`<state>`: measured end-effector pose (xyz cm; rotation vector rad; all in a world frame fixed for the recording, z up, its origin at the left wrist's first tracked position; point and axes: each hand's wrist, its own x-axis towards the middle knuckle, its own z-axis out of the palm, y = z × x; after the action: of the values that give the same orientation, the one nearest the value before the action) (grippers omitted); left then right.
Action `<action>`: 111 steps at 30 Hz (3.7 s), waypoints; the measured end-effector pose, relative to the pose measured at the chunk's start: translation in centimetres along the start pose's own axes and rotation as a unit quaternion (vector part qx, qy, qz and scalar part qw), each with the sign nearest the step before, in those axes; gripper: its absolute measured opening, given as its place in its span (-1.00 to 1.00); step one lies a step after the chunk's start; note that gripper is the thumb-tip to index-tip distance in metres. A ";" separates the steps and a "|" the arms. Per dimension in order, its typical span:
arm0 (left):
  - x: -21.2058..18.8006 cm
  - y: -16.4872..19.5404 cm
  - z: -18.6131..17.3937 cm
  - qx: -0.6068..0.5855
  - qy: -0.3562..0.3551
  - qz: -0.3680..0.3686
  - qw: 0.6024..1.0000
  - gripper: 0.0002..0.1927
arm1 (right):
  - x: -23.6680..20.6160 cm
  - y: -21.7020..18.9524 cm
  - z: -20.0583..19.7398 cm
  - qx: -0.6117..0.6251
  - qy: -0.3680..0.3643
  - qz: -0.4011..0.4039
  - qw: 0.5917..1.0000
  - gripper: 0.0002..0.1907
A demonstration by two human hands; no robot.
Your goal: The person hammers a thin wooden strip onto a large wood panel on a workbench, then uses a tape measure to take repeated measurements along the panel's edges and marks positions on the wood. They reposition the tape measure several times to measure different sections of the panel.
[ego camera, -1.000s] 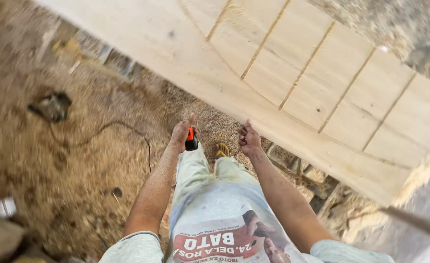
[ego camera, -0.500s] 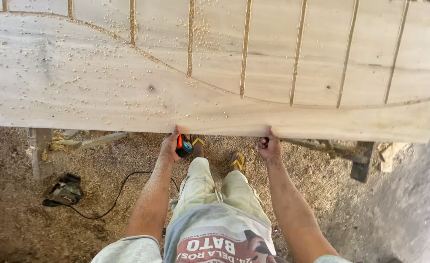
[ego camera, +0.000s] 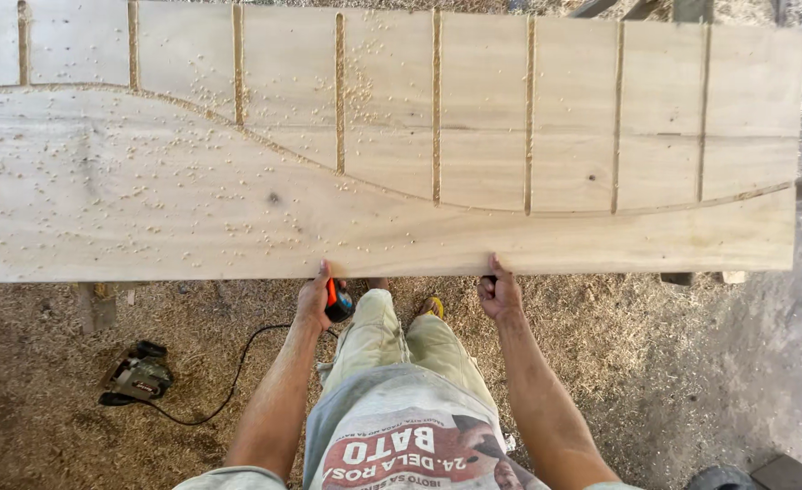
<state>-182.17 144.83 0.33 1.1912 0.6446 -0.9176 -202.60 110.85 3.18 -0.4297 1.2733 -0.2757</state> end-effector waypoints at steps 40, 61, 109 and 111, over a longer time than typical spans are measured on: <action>-22.9 22.3 18.0 0.185 0.207 0.689 0.670 -0.26 | -26.0 -20.5 14.7 -0.160 -0.045 -0.600 0.783 -0.66; -10.7 37.5 29.2 0.250 0.159 0.707 0.642 -0.20 | -20.2 -32.0 42.9 -0.469 -0.019 -0.801 0.370 -0.24; 12.5 14.7 22.9 -0.239 0.181 -0.194 0.934 -0.67 | 35.1 -35.7 62.7 -0.849 -0.153 -0.266 0.431 -0.44; 11.2 13.4 21.0 -0.277 0.149 -0.182 0.932 -0.68 | 33.5 -34.0 61.6 -0.841 -0.164 -0.289 0.427 -0.47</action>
<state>-165.91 123.13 3.31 0.7099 1.3091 -0.7831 -132.93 75.89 4.05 -2.5569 0.4803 0.6866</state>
